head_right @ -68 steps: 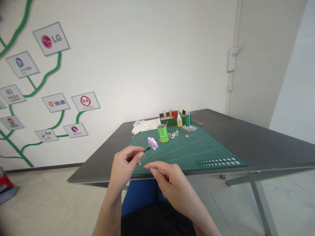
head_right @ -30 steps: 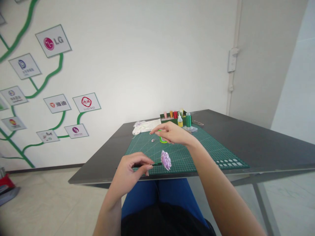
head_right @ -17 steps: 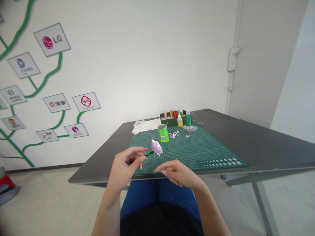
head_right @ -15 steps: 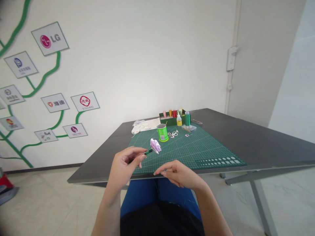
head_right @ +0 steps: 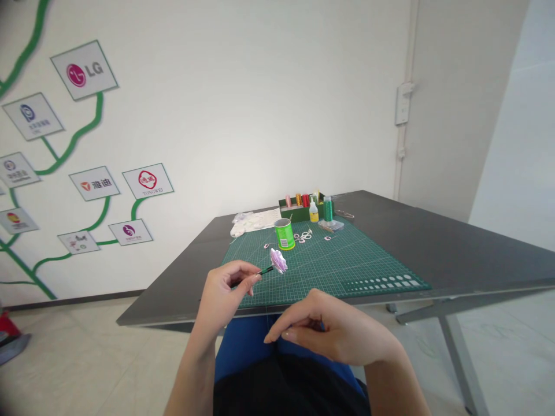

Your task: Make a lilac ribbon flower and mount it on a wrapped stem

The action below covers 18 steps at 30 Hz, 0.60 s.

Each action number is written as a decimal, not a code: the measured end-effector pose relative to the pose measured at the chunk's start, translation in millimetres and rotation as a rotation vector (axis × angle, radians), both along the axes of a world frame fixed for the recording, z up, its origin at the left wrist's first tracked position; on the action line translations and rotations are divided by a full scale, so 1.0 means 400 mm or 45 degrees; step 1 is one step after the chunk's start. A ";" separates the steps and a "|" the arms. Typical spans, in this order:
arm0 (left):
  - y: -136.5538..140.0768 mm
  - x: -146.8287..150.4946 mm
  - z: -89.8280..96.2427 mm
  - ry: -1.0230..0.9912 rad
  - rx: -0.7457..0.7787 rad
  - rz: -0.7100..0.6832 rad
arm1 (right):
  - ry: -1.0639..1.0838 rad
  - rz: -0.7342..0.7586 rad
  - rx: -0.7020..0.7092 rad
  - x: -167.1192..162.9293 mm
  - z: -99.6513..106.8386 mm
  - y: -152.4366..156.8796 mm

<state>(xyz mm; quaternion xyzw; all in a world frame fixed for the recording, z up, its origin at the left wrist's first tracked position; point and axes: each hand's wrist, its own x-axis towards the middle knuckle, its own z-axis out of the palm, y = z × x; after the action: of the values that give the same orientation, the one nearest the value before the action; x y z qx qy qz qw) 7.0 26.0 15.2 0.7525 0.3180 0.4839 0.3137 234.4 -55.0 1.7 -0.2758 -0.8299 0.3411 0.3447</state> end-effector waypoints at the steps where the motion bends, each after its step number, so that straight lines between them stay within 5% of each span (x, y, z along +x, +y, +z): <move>1: 0.000 0.000 0.000 0.015 0.008 -0.001 | -0.006 0.007 0.051 -0.001 0.016 0.000; 5: -0.006 -0.003 0.007 0.087 0.066 -0.014 | 0.001 -0.005 0.139 0.003 0.090 0.013; 11: -0.018 -0.008 0.015 0.179 0.161 -0.046 | 0.033 -0.120 0.024 0.005 0.192 0.049; 18: -0.025 -0.007 0.018 0.135 0.182 -0.078 | -0.027 -0.242 0.041 0.014 0.231 0.137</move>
<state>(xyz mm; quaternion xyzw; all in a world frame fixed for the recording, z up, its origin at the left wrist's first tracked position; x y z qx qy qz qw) 4.2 16.2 22.4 0.8070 0.2755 0.4550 0.2567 240.0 -0.1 94.1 -0.3513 -0.8089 0.2907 0.3711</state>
